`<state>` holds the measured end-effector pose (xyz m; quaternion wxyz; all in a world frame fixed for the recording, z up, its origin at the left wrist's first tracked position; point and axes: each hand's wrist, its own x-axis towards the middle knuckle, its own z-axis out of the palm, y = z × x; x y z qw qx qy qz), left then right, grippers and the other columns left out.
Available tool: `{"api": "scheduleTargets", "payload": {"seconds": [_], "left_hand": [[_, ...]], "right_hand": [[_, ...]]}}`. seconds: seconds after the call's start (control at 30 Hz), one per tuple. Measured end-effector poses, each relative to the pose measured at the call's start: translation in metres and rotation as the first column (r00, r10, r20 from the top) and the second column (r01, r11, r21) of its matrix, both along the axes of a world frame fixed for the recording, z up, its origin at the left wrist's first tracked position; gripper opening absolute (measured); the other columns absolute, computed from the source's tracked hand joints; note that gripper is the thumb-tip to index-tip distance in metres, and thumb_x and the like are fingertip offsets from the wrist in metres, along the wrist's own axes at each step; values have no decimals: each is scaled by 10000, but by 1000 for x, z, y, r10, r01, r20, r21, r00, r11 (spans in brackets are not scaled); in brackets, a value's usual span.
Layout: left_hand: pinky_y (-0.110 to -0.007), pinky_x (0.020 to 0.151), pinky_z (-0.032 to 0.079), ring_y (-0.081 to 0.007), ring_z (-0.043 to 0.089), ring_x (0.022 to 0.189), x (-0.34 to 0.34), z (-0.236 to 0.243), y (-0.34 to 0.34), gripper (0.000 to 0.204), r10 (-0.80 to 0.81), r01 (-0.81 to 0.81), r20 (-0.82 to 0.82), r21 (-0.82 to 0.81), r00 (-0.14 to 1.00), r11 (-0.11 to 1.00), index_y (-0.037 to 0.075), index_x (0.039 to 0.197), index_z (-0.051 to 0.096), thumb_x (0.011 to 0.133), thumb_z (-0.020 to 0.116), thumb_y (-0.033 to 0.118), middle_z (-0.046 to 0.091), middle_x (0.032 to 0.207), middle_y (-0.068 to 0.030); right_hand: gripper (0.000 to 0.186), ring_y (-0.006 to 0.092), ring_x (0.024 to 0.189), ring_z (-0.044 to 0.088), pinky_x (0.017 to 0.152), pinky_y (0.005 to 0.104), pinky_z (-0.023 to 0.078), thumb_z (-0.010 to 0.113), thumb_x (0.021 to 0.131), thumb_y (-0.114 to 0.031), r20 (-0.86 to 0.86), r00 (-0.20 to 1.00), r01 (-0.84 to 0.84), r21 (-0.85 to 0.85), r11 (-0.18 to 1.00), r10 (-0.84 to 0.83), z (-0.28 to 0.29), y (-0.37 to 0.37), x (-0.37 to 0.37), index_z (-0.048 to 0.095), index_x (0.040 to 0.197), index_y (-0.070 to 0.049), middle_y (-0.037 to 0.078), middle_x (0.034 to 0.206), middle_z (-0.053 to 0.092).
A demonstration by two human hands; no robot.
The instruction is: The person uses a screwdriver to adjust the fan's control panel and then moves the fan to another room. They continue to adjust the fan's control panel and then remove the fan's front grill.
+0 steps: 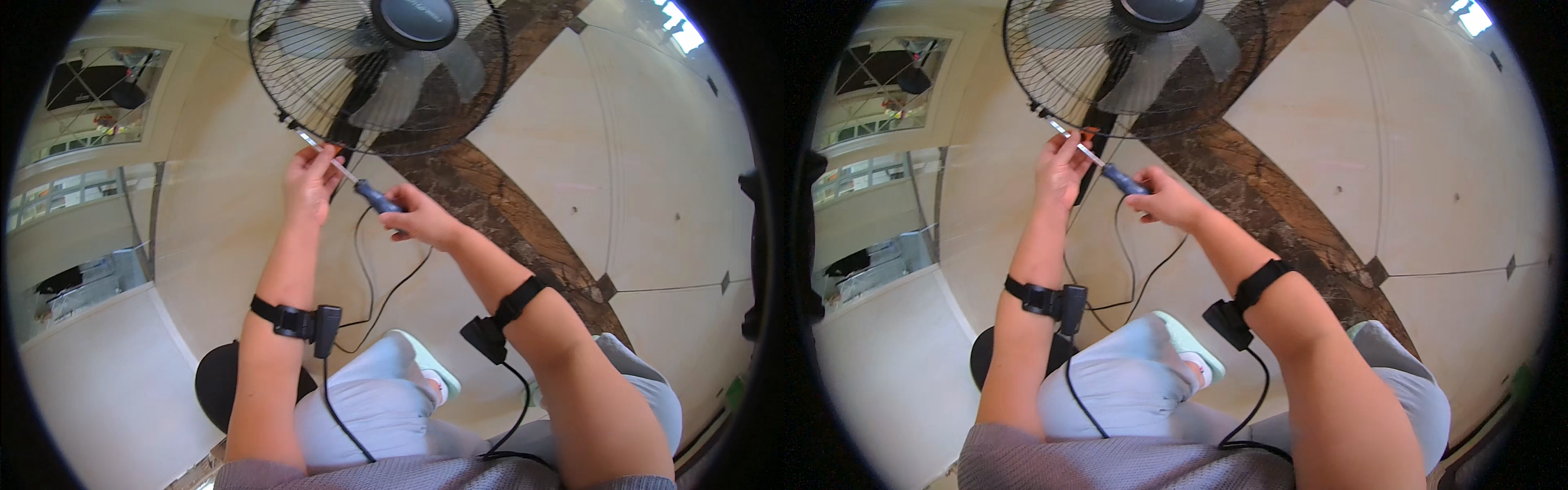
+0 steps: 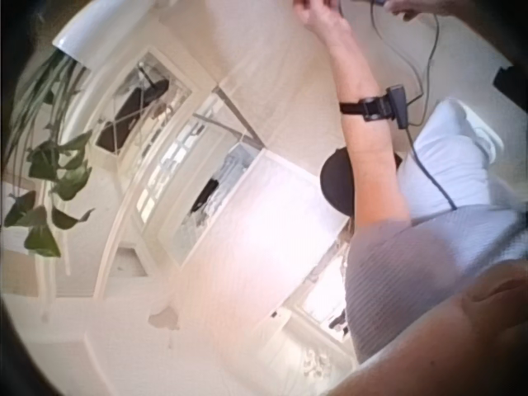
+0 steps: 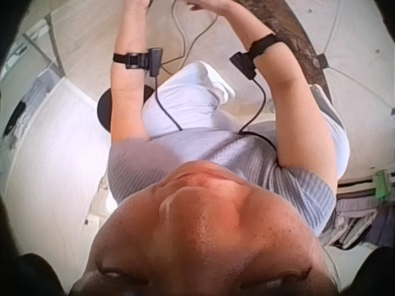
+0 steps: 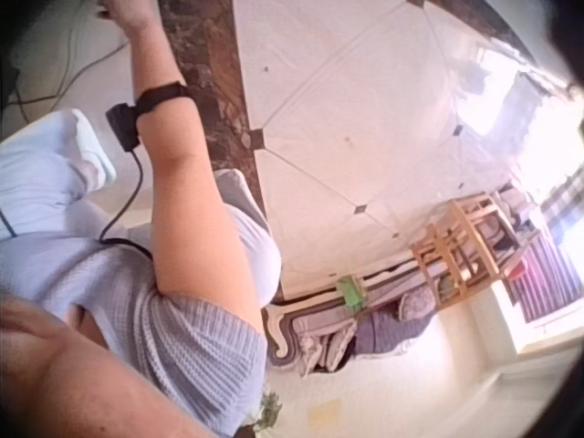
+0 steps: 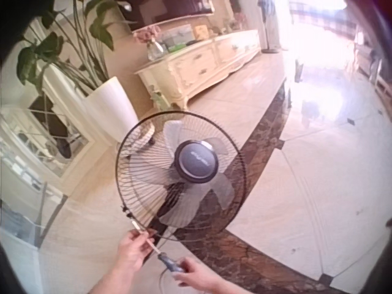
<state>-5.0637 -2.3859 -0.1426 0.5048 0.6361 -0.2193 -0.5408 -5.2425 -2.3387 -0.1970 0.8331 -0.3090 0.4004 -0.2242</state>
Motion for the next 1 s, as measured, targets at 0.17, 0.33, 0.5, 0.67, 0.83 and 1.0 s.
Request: {"api": "scheduleTargets", "payload": {"seconds": [0.17,0.33,0.5,0.67,0.83,1.0], "left_hand": [[-235,649,464,-162,615,751,3,-6,-1,136,20,-17,38,-79,999,997,48,859,492,798,612,68,619,839,-81],[-248,692,475,-153,615,798,7,-4,4,102,-74,64,-90,-109,993,992,58,916,525,830,566,94,628,861,-86],[-240,685,456,-117,584,809,3,-2,3,124,19,-21,-92,-21,996,1000,112,899,525,807,604,87,612,859,-15],[-236,678,475,-150,602,754,5,-7,-2,148,64,-63,37,-37,997,997,95,842,505,777,632,56,602,816,-34],[-271,686,495,-176,617,823,10,-8,4,104,-35,9,-211,-123,977,992,82,900,559,808,576,36,635,928,-100],[-250,643,481,-135,602,798,4,-5,4,135,70,-73,-163,-11,984,997,81,903,539,796,621,96,626,860,-39]], "right_hand": [[371,116,789,548,647,277,512,617,798,-183,28,998,-50,-57,997,52,-1,2,-1,460,1109,-57,27,883,512],[331,94,802,545,657,271,499,577,822,-185,117,991,-71,77,994,62,3,-2,-7,492,1117,-63,9,899,531],[340,93,771,531,643,257,505,593,800,-174,0,998,-68,-95,993,68,2,0,0,488,1094,-42,15,863,522],[387,93,766,530,638,245,496,606,789,-177,10,999,-52,-116,992,53,0,2,0,473,1129,-49,24,858,524],[397,98,823,530,659,260,497,594,805,-204,100,994,-45,75,996,37,2,-1,-8,480,1161,-73,19,921,537],[335,102,853,526,701,284,491,573,830,-201,33,999,-11,32,999,10,3,-1,-4,483,1129,-79,2,922,520]]}}
